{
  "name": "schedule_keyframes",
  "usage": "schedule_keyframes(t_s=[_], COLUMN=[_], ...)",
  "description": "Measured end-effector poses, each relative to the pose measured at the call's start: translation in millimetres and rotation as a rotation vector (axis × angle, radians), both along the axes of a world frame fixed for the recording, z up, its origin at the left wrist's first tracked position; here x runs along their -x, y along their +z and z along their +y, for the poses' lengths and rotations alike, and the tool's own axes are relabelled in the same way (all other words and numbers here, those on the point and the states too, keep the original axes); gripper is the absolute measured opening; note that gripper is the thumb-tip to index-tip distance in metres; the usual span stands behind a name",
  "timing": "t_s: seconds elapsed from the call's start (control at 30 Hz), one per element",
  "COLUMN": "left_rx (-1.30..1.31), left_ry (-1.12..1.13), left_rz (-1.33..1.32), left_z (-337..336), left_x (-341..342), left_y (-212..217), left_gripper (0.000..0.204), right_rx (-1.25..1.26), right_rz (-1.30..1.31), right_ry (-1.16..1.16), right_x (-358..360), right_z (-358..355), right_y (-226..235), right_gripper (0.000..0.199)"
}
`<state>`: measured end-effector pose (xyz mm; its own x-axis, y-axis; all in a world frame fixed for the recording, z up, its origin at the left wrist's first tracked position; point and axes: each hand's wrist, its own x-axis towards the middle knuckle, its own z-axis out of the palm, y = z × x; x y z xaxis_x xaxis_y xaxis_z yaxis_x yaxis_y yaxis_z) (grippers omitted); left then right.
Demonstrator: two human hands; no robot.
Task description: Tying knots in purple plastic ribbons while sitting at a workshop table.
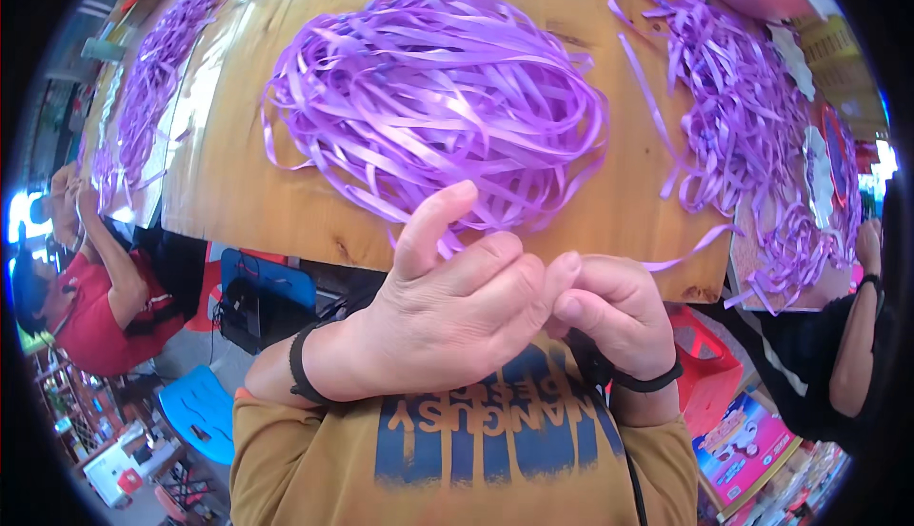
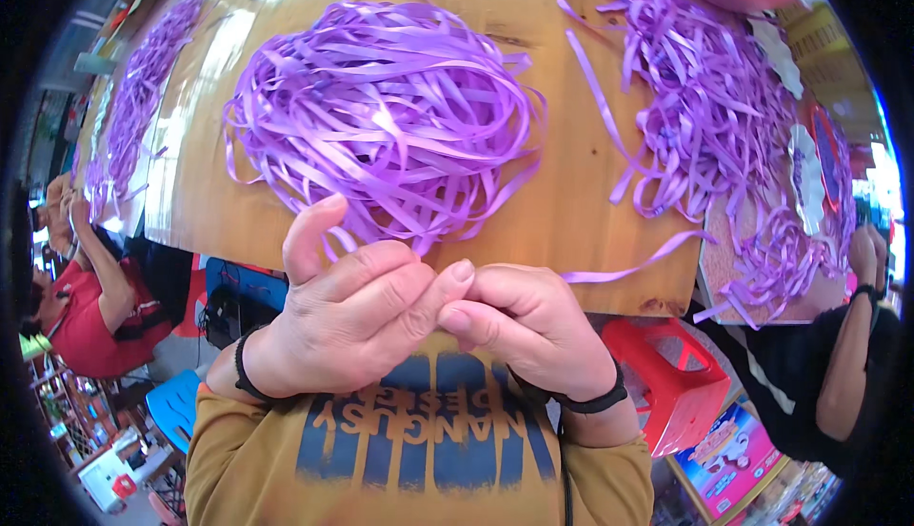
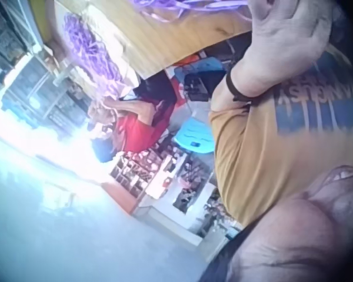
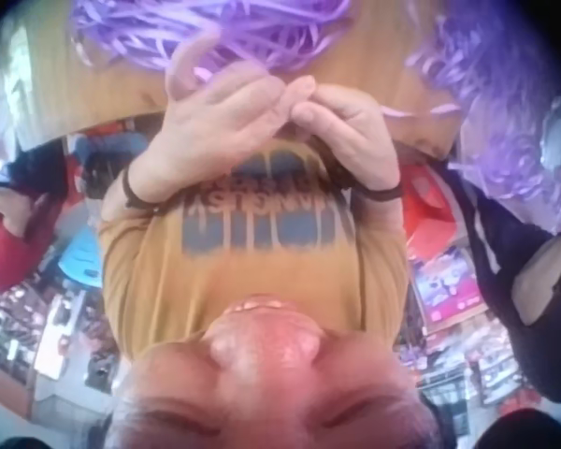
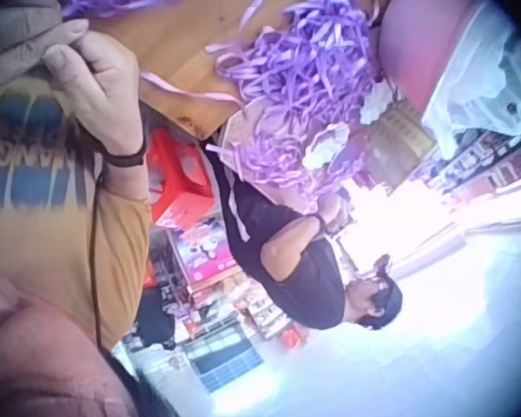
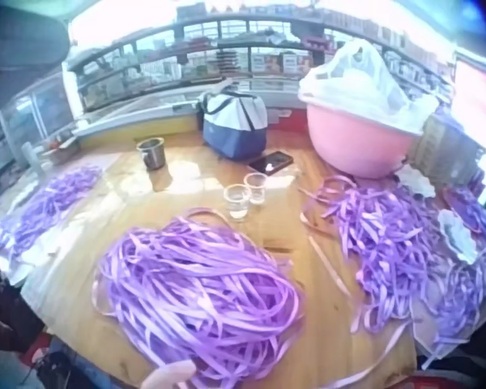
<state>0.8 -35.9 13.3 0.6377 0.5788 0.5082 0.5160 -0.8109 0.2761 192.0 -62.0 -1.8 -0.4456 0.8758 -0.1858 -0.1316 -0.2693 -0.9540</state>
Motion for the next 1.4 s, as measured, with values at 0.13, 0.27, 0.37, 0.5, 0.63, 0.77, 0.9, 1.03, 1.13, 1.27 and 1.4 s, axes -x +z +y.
schedule_keyframes(t_s=[0.13,0.27,0.37,0.5,0.63,0.77,0.9,1.03,1.13,1.27,1.4], left_rx=[0.052,0.177,-0.194,0.274,0.566,0.576,0.684,0.912,0.851,0.883,0.896], left_ry=[-0.033,0.063,0.755,0.902,0.694,0.328,-0.092,-0.217,-0.173,-0.402,-0.435], left_rz=[0.057,-0.012,0.351,-0.235,-0.884,-1.475,-1.897,-2.221,-2.172,-2.265,-2.221], left_z=[0,24,30,9,1,-1,9,18,22,23,21], left_x=[19,83,165,285,297,271,251,249,239,223,223], left_y=[0,4,15,2,-23,-35,-40,-37,-23,-10,-6], left_gripper=[0.027,0.013,0.014,0.018,0.025,0.026,0.024,0.017,0.003,0.01,0.011], right_rx=[-0.16,-0.176,-0.313,-0.398,-0.39,-0.348,-0.367,-0.208,-0.15,-0.164,-0.12], right_rz=[-0.117,-0.187,-0.304,-0.507,-0.34,0.134,0.46,0.958,1.133,1.055,1.036], right_ry=[0.075,-0.374,-0.544,-0.797,-0.721,-0.87,-0.852,-0.797,-0.799,-0.721,-0.731], right_x=[1,-43,-114,-176,-175,-138,-138,-135,-134,-137,-140], right_z=[1,-10,-14,-5,-6,5,5,4,-3,-14,-18], right_y=[-5,0,6,0,-14,-17,-19,-6,6,6,3], right_gripper=[0.014,0.018,0.021,0.02,0.022,0.024,0.019,0.009,0.012,0.016,0.016])
